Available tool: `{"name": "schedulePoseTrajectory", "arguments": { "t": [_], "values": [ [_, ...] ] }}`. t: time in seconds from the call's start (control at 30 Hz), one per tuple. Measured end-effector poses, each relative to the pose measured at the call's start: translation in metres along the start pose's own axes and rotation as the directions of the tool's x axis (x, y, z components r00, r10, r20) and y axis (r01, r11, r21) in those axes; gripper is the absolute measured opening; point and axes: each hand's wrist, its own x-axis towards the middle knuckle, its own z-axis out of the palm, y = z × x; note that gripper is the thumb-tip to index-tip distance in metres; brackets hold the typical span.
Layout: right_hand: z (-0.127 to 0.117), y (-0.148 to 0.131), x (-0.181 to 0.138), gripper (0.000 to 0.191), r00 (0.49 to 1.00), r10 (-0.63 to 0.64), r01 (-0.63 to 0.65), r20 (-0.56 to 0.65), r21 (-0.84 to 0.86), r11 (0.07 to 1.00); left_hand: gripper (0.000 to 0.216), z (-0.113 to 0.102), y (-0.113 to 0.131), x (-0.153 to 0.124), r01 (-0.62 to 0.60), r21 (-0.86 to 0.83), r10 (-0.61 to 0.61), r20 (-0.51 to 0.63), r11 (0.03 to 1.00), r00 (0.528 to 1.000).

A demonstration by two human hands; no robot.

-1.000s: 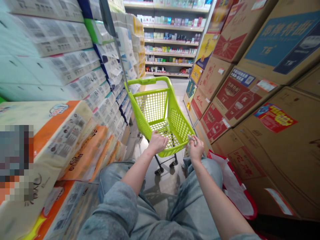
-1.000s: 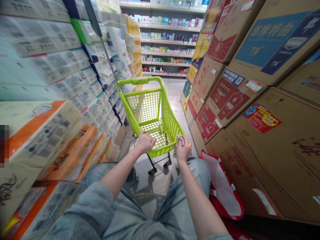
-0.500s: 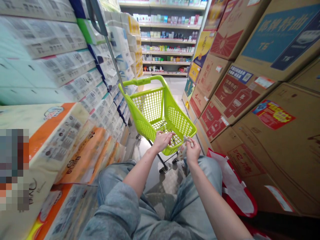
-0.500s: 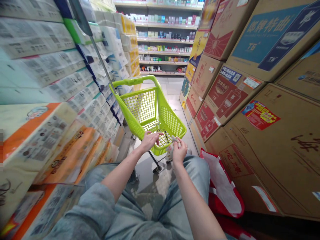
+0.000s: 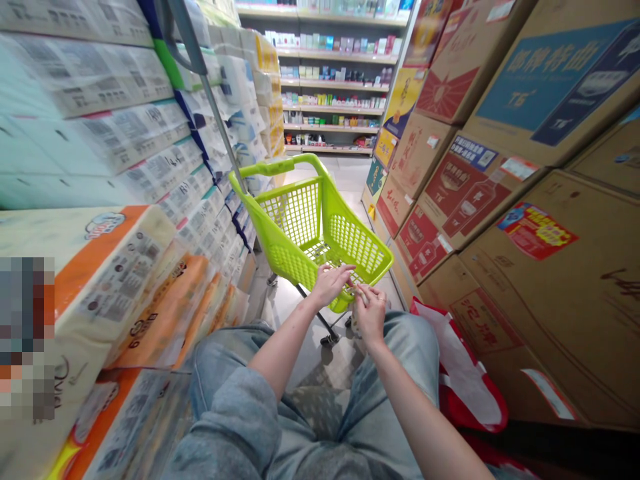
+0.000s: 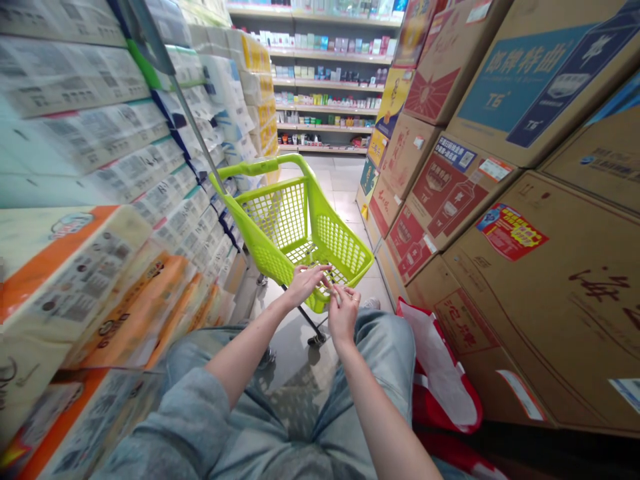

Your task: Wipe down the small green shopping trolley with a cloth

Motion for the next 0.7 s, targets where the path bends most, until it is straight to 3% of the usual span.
{"name": "schedulePoseTrajectory", "arguments": {
  "t": [0.1,0.2,0.3,0.5,0.7],
  "values": [
    [-0.008,0.005,0.01,0.027,0.999,-0.029,0.03,0.046,-0.022,0.999,0.037,-0.014,-0.014,-0.003,-0.098,0.118,0.097,0.009,0.988,0.995],
    [-0.015,0.011,0.024,0.027,0.992,-0.072,0.076,0.106,-0.033,0.997,0.031,-0.034,-0.036,-0.005,-0.105,0.392,0.139,-0.06,0.914,0.988],
    [-0.018,0.015,0.036,0.026,0.989,-0.074,0.081,0.125,-0.047,0.996,0.032,-0.045,-0.052,-0.002,-0.184,0.558,0.211,0.017,0.809,0.977],
    [-0.011,0.014,0.033,0.03,0.999,-0.019,0.02,0.028,-0.045,0.999,0.028,-0.026,-0.053,0.012,-0.143,0.733,0.245,-0.034,0.665,0.969],
    [-0.005,0.01,0.006,0.038,1.0,-0.02,0.019,-0.014,-0.04,0.999,0.026,-0.016,-0.044,0.011,-0.093,0.723,0.22,-0.083,0.685,0.972]
  ]
}}
